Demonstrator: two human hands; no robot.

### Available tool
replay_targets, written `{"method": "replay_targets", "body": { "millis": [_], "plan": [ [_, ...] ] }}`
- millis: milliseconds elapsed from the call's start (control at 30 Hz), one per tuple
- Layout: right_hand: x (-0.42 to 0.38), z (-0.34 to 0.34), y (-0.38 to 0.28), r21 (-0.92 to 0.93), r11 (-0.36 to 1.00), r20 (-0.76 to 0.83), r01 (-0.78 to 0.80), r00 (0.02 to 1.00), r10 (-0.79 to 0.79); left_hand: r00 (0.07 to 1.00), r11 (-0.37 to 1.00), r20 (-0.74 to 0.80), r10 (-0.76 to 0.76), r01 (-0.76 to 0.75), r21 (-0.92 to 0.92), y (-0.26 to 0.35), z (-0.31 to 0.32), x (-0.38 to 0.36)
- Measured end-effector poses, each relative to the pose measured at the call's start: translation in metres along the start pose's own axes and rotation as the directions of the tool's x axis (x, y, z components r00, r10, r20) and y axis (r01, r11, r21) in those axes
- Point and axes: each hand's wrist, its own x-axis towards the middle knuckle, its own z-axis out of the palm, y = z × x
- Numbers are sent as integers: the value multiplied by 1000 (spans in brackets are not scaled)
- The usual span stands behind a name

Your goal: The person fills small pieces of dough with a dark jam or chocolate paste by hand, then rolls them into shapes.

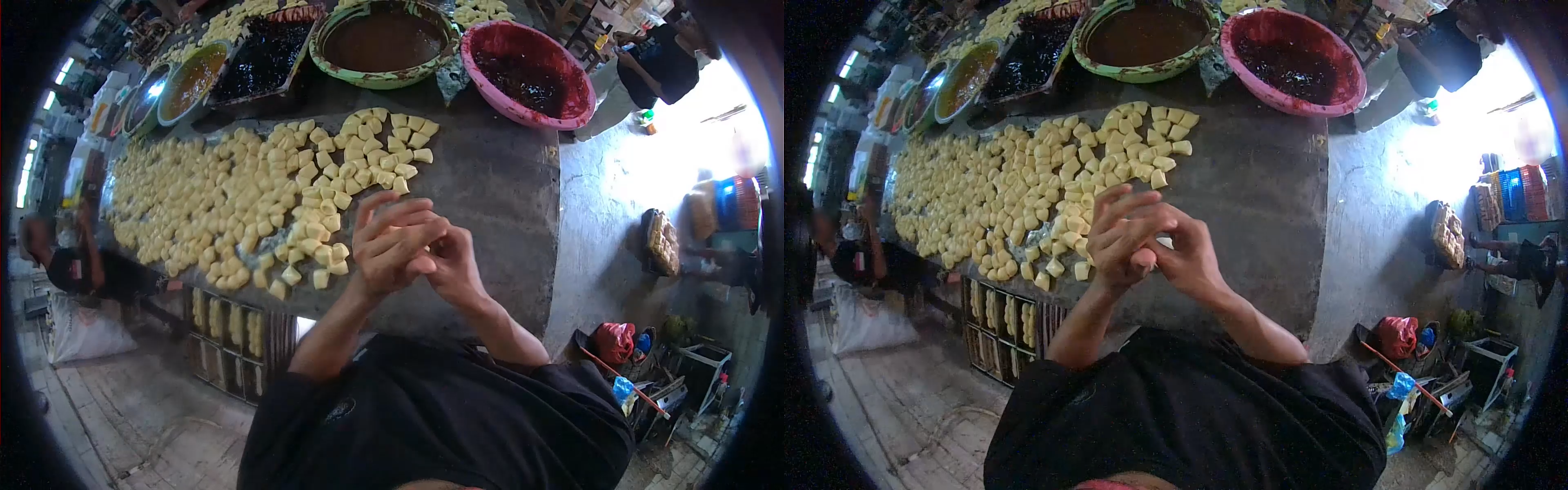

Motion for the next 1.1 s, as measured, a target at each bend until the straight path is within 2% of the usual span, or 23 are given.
{"method": "replay_targets", "body": {
  "millis": [33,133,200,233,267,300,333,367,433,467,500,533,567,600,633,667,700,733,767,867,900,1033,1100],
  "plan": [
    [-4,0,-10,-11,1000,-12,-11,1000,11,999,998,10,41,-40,-47,-1,0,8],
    [-18,12,-59,450,884,160,-128,985,61,995,964,96,27,0,-265,21,-18,46],
    [-31,12,-54,694,693,258,-196,966,14,983,903,154,98,-22,-430,31,-24,55],
    [-38,18,-48,806,540,264,-241,964,36,977,859,158,141,-41,-511,31,-26,56],
    [-31,23,-32,861,459,299,-219,948,-109,970,809,156,184,-59,-585,29,-27,57],
    [-24,28,-15,904,364,329,-224,909,-255,951,792,124,284,-160,-588,17,-25,51],
    [-13,37,-7,928,272,350,-256,851,-392,979,800,150,141,-24,-600,13,-25,41],
    [-5,23,-21,851,492,416,-185,809,-415,984,785,177,-5,114,-609,13,-26,29],
    [21,16,-46,586,809,428,47,829,-359,957,650,176,-232,287,-704,-3,-22,24],
    [44,-2,-48,293,950,472,106,848,-240,924,559,172,-340,346,-753,-11,-20,22],
    [71,-1,-62,94,994,323,47,943,-75,862,536,153,-484,430,-726,-14,-21,13],
    [111,1,-61,18,989,92,146,985,-147,782,502,126,-610,505,-702,-17,-25,5],
    [158,-8,-70,-264,940,51,216,976,-210,758,504,153,-635,555,-662,-19,-30,-4],
    [215,-27,-58,-504,804,50,314,941,-336,729,500,181,-660,606,-618,-19,-38,-15],
    [270,-48,-46,-614,692,128,380,913,-388,697,493,206,-687,655,-573,-17,-45,-26],
    [321,-71,-35,-712,617,179,335,936,-302,674,481,227,-703,686,-546,-15,-52,-36],
    [349,-71,-36,-894,410,116,182,977,-181,650,470,245,-720,715,-518,-13,-58,-46],
    [381,-80,-24,-952,214,196,220,972,-129,626,458,261,-735,742,-489,-10,-63,-53],
    [408,-88,-6,-964,9,263,264,963,-67,655,497,211,-725,711,-498,-6,-67,-57],
    [441,-83,14,-966,-141,170,215,945,278,586,445,194,-787,756,-480,-2,-82,-77],
    [443,-77,13,-958,-60,248,280,915,317,582,458,138,-801,745,-485,-1,-85,-82],
    [436,-65,-25,-988,101,153,117,829,538,551,447,76,-831,742,-500,-1,-94,-95],
    [422,-66,-35,-966,256,166,34,842,514,562,445,83,-823,728,-521,2,-96,-93]
  ]
}}
